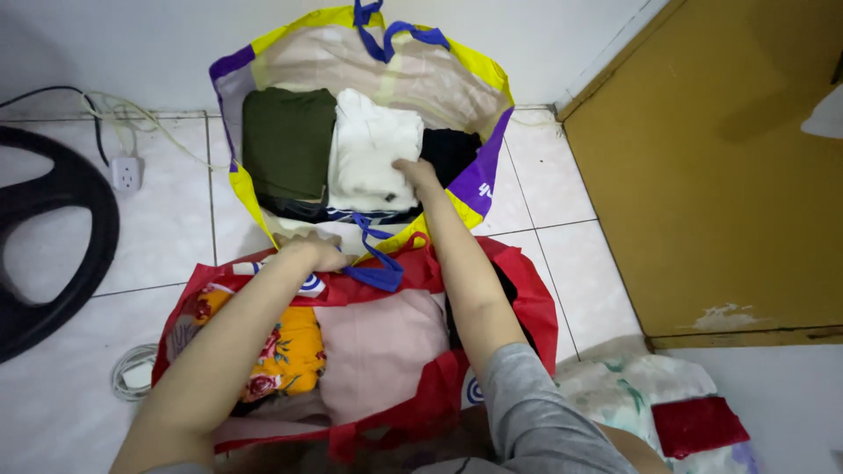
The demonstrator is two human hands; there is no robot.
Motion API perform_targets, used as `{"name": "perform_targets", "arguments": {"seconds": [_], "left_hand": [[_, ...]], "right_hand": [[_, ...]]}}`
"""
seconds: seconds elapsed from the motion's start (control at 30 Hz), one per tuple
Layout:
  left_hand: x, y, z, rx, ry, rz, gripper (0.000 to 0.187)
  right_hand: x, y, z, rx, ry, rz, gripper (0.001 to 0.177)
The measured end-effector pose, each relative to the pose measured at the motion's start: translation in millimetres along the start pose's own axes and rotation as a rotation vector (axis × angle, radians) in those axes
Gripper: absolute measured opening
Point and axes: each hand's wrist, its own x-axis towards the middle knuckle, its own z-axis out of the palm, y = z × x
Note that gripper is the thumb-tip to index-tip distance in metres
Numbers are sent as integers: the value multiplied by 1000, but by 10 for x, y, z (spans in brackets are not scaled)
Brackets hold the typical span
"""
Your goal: The person folds various pieces of clothing and places them into two reusable shopping bags. They transfer items from one bag to another, arrange them neatly, and then tie the handles of both bags to secure the contents.
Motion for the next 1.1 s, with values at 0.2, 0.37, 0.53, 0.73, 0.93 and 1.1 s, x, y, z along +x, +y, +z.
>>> {"name": "perform_targets", "arguments": {"seconds": [0.2,0.37,0.53,0.73,0.93,1.1], "left_hand": [[-37,26,35,-7,1,-18,87],[-124,42,14,-7,17,-17,88],[-114,38,32,-2,33,-20,86],[-24,21,68,0,51,-5,86],[-161,-10,-3,-20,138,46,86],[-93,-236,-177,-280,434,343,92]], "right_hand": [[-1441,-922,63,-800,229,-838,99],[-1661,-803,169,-1261,-188,-884,114],[-1234,-795,130,-629,-93,-779,58],[-1061,-728,74,-441,-56,-741,43],[-486,-1083,-163,-474,-57,-805,44],[-1505,-2573,-781,-466,-216,-714,51]]}}
